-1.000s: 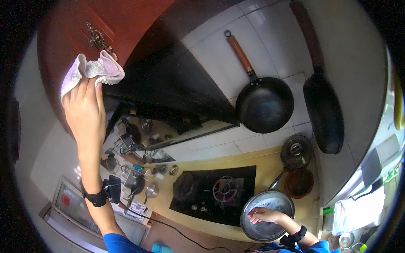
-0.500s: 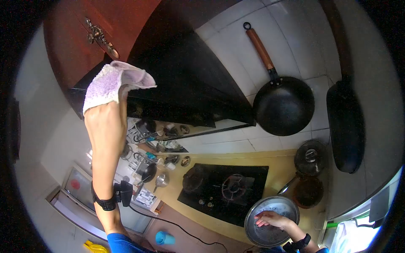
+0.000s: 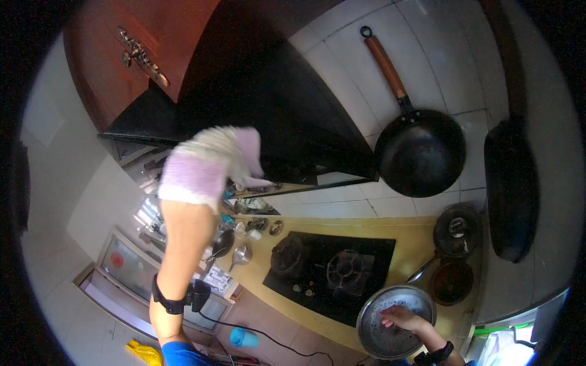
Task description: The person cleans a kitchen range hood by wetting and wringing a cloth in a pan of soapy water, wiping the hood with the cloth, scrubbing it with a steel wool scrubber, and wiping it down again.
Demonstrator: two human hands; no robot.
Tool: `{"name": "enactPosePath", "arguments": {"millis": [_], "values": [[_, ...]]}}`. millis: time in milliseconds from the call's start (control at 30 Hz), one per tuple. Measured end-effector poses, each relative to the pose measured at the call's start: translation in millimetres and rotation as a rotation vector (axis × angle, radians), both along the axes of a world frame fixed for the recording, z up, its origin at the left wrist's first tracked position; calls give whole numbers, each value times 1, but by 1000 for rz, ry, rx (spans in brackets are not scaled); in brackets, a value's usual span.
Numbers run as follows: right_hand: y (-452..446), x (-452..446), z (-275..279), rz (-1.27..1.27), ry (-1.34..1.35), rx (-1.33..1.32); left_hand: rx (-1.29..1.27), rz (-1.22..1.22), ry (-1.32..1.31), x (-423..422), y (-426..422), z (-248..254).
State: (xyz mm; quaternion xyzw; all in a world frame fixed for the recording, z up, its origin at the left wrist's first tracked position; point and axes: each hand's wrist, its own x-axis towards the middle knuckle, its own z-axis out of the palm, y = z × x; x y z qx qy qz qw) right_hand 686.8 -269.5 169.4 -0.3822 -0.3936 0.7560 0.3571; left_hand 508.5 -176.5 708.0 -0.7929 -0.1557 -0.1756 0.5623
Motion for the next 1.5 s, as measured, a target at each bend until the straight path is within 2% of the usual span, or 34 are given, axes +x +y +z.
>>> {"name": "enactPosePath", "arguments": {"millis": [67,100,133,233,367,467,567,600,667,767,833,867,900,933,967,1000,1033,1100,1167,1267,1300,1367,1467,1500], "values": [[2,3,4,-4,38,-65,171,-56,-53,-8,-7,23],[1,4,11,-2,44,-65,252,42,-173,-9,-13,35],[1,5,15,0,51,-66,298,-20,-337,-20,-6,49],[8,3,14,15,-2,-31,445,117,-267,-27,-18,70],[14,7,16,-32,37,11,333,59,-319,-34,-2,41],[10,12,22,-83,32,-3,21,26,-211,-15,0,17],[9,14,3,-135,55,21,-142,-30,-189,5,0,0],[9,15,-7,-144,22,42,-125,-35,-206,7,-3,-1],[10,17,-23,-164,-46,86,-262,-2,-197,2,-7,-12],[-5,26,-6,-277,-344,150,-307,185,-124,-49,-2,-71],[-9,29,-8,-311,-899,399,-380,258,-90,-78,-8,-119],[-5,30,-17,-221,-1032,281,-411,257,-112,-91,-15,-144],[-14,31,-23,-317,-1065,455,-427,243,-163,-103,-23,-161],[-17,29,-34,-395,-1153,474,-432,234,-231,-116,-33,-177],[-21,26,-48,-452,-1382,628,-435,214,-325,-128,-42,-188],[-18,22,-23,-351,-1288,417,-425,205,-422,-140,-49,-198],[-20,20,-30,-326,-1206,513,-399,206,-535,-151,-57,-209],[-21,-1,-59,-176,-1366,501,-355,221,-765,-170,-67,-236],[-20,-16,-63,30,-1259,279,-345,270,-959,-187,-77,-265],[-18,-32,-90,130,-1599,391,-438,350,-1224,-179,-103,-299],[-19,-35,-87,110,-1649,341,-497,377,-1334,-164,-117,-305],[-20,-37,-83,72,-1746,258,-506,397,-1370,-193,-132,-338],[-20,-42,-115,-32,-1836,372,-585,446,-1437,-218,-147,-356],[-18,-40,-110,-57,-1766,297,-593,420,-1446,-221,-146,-360]]}}
